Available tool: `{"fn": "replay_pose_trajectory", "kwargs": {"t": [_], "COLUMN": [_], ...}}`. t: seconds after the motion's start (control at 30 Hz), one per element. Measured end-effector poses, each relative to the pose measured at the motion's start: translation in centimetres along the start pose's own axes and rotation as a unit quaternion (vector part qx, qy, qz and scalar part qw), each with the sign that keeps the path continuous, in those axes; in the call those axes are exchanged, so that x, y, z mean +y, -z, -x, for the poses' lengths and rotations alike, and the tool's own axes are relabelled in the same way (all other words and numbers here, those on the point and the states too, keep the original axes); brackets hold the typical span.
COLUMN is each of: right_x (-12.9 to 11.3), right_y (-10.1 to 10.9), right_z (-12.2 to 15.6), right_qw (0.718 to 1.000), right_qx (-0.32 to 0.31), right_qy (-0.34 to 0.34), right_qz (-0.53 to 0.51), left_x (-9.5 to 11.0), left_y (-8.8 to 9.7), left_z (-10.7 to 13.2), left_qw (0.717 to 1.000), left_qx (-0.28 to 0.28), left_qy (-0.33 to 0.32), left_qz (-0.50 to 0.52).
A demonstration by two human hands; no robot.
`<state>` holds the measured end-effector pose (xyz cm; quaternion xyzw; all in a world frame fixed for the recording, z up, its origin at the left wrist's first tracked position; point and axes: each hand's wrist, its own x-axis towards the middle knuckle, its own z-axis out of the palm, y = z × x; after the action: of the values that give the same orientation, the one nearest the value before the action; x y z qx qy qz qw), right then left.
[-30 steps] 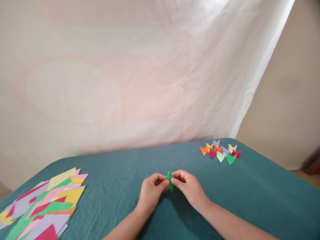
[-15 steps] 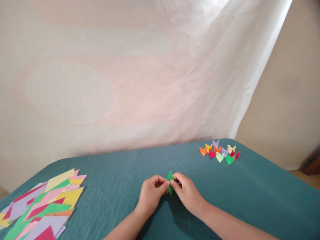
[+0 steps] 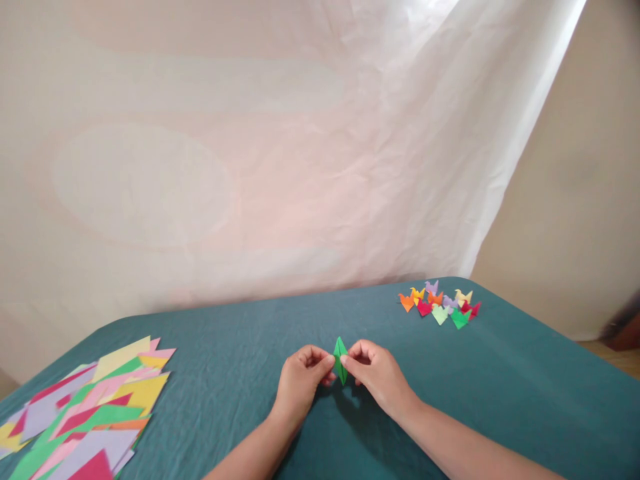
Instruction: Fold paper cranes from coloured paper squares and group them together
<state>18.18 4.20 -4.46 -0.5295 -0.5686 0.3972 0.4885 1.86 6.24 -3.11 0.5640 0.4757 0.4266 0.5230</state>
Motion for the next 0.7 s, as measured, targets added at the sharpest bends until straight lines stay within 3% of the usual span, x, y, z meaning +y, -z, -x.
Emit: {"fn": "replay_pose_trajectory", "kwargs": {"t": [0.13, 0.23, 0.3, 0.43, 0.57, 0.7], "right_x": [-0.9, -1.1, -1.1, -1.0, -1.1, -0.9], "right_y": [-0.1, -0.3, -0.5, -0.5, 0.0, 0.4], "right_z": [0.7, 1.3, 1.5, 1.4, 0.9, 0.6], "right_qw": [0.977, 0.962, 0.961, 0.972, 0.988, 0.996], "right_qx": [0.086, 0.07, 0.043, -0.003, 0.015, -0.033], "right_qy": [0.126, 0.183, 0.194, 0.174, 0.102, 0.044], "right_qz": [0.148, 0.189, 0.195, 0.158, 0.113, 0.07], "left_x": [0.1, 0.2, 0.1, -0.1, -0.2, 0.1], "left_y": [-0.5, -1.0, -1.0, -0.4, 0.1, 0.0], "left_z": [0.5, 1.0, 1.0, 0.6, 0.4, 0.6], "left_qw": [0.997, 0.991, 0.99, 0.994, 0.996, 0.994], "left_qx": [-0.058, -0.126, -0.135, -0.109, -0.07, -0.072], "left_qy": [0.031, 0.019, 0.007, 0.001, -0.04, -0.056], "left_qz": [0.038, 0.045, 0.04, 0.033, -0.031, -0.058]}}
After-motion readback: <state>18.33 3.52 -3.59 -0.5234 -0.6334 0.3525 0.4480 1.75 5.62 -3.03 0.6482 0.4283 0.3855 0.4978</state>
